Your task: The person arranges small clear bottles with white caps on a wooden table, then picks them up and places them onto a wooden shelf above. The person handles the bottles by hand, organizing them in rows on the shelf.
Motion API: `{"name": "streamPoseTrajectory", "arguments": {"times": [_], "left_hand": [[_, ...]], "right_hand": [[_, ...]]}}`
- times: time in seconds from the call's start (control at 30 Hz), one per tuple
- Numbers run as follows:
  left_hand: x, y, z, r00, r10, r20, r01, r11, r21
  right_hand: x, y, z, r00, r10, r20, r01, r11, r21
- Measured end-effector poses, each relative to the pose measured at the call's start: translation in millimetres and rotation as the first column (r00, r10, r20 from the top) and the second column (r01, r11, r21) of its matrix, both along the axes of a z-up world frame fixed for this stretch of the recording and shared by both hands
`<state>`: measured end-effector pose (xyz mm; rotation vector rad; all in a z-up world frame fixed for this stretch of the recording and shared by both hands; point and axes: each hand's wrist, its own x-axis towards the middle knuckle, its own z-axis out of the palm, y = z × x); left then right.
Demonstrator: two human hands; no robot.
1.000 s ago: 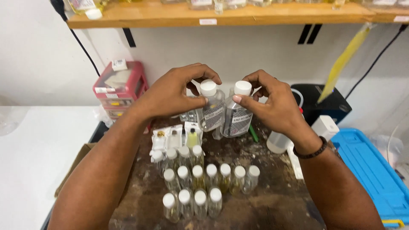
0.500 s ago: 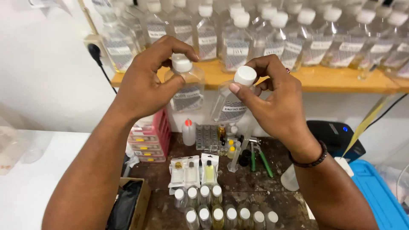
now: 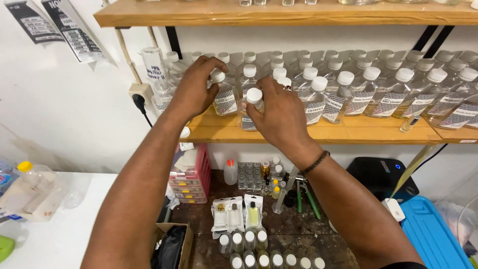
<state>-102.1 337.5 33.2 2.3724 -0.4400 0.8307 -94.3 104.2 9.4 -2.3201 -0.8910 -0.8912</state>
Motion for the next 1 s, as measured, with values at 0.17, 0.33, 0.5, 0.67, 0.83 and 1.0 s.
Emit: {"name": "streamPoseTrajectory", "arguments": {"times": [0.17,0.33,0.5,0.67,0.83,1.0], "left_hand": [[36,9,-6,0.999,-0.033,-0.036,0.035,0.998,0.047],[51,8,-6,0.999,-0.007,-0.051,0.012,0.996,0.093],[67,12,-11,0.998,0.033,-0.058,-0.024,0.986,0.164],[73,4,-8,0.996,0.082,-0.03,-0.068,0.945,0.319],[72,-1,-8,0.995,0.099,0.022,-0.1,0.945,0.313],[76,3,-16,0.986,0.107,0.125,-0.15,0.895,0.421]], "right_hand": [[22,13,-2,0.974,-0.049,0.223,0.067,0.995,-0.071],[38,17,-8,0.954,-0.073,0.29,0.101,0.991,-0.083],[45,23,-10,0.93,-0.098,0.353,0.141,0.985,-0.097],[50,30,-9,0.926,-0.19,0.328,0.267,0.941,-0.208],[58,31,-13,0.9,-0.201,0.387,0.294,0.935,-0.198],[53,30,-8,0.891,-0.197,0.408,0.305,0.927,-0.218]]}}
